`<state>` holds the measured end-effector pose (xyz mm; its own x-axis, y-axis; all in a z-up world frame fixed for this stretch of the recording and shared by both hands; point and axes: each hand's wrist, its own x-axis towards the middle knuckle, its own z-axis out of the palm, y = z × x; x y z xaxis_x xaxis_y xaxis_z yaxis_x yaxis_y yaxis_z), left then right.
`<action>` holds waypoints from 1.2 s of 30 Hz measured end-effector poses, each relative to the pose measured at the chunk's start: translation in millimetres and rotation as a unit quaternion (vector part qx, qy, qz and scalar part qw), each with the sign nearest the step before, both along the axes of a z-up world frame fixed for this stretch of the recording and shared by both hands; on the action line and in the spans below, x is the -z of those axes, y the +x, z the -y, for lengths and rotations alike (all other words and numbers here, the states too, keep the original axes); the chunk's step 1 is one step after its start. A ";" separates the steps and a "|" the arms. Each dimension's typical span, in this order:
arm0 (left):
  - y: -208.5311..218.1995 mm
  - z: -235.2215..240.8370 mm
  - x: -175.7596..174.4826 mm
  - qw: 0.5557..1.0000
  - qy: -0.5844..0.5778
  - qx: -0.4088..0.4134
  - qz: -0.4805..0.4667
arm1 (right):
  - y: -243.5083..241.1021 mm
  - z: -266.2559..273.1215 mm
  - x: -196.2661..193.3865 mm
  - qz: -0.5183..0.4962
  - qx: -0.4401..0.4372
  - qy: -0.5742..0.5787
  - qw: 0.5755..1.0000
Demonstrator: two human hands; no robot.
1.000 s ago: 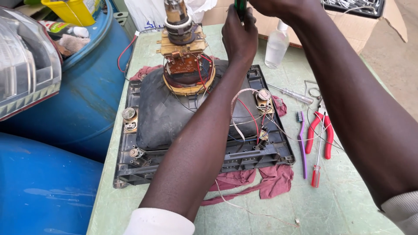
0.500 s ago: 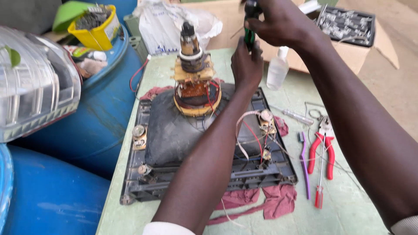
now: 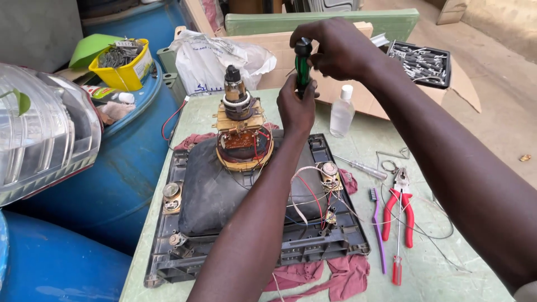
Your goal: Using a screwdriver to disassemble or repair the internal components of a CRT monitor.
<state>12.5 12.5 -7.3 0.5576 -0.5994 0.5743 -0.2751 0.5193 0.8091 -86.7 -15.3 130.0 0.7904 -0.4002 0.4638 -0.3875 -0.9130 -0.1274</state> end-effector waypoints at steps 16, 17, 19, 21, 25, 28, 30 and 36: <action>5.5 10.4 12.3 0.992 0.051 0.064 0.091 | -5.6 16.4 -17.3 -0.077 0.027 0.012 0.997; 4.5 14.7 15.8 0.993 0.050 0.064 0.091 | -5.6 20.9 -14.1 -0.077 0.027 0.011 0.997; 7.9 20.7 20.3 0.993 0.037 0.099 0.061 | 0.0 28.6 -9.9 -0.067 0.134 -0.070 0.986; 6.2 16.7 17.7 0.993 0.035 0.096 0.060 | 4.1 24.4 -3.1 -0.058 0.175 -0.095 0.978; 0.6 7.1 10.5 0.993 0.041 0.080 0.073 | -4.1 10.5 -15.9 -0.060 0.163 -0.042 0.984; 2.6 11.2 12.5 0.994 0.047 0.076 0.062 | -7.9 12.3 -19.7 -0.056 0.047 0.016 0.997; 5.8 16.4 16.1 0.994 0.043 0.080 0.065 | -3.3 24.6 -14.1 -0.052 0.093 -0.017 0.994; 1.6 8.8 9.8 0.994 0.041 0.076 0.070 | 0.3 26.3 -5.1 -0.022 0.198 -0.071 0.977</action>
